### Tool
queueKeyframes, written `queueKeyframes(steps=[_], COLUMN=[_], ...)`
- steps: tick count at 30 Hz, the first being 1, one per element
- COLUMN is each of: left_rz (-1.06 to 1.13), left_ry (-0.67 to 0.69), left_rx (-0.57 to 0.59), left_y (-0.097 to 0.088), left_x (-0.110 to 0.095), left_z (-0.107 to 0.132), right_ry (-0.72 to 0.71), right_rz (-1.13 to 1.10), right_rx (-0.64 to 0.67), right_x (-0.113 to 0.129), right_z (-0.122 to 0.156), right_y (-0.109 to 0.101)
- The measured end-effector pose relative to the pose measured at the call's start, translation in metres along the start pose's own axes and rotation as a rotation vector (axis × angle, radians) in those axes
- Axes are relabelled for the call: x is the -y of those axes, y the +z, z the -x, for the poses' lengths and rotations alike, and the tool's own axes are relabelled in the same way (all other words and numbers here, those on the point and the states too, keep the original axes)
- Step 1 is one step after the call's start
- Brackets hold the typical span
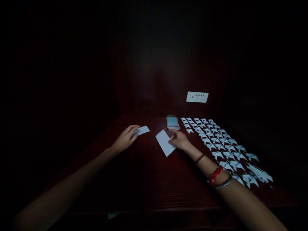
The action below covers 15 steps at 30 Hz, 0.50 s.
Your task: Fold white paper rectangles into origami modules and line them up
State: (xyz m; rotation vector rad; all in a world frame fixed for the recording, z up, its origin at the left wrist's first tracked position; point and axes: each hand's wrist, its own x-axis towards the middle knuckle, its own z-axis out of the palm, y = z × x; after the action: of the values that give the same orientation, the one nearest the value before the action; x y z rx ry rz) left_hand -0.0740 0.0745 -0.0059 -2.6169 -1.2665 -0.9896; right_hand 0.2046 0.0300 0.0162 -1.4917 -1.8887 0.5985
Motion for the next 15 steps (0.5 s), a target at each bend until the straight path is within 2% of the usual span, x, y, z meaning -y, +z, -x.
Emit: queueKeyframes(steps=[3,7,10,15], left_rz=[0.051,0.119,0.110,0.097], left_ry=[0.145,0.277,0.296,0.293], left_rx=[0.162,0.362,0.421,0.442], left_y=[0.010,0.023,0.028,0.030], left_x=[-0.034,-0.072,-0.084,-0.087], left_z=[0.004,0.007,0.005,0.000], right_ry=[0.100,0.168,0.193,0.273], right_rz=[0.040,-0.066,-0.222,-0.411], right_rx=[0.108,0.239,0.252,0.170], right_x=[-0.013,-0.019,-0.019,-0.020], right_z=[0.027,0.036,0.029,0.012], right_y=[-0.006,-0.012,-0.016,-0.013])
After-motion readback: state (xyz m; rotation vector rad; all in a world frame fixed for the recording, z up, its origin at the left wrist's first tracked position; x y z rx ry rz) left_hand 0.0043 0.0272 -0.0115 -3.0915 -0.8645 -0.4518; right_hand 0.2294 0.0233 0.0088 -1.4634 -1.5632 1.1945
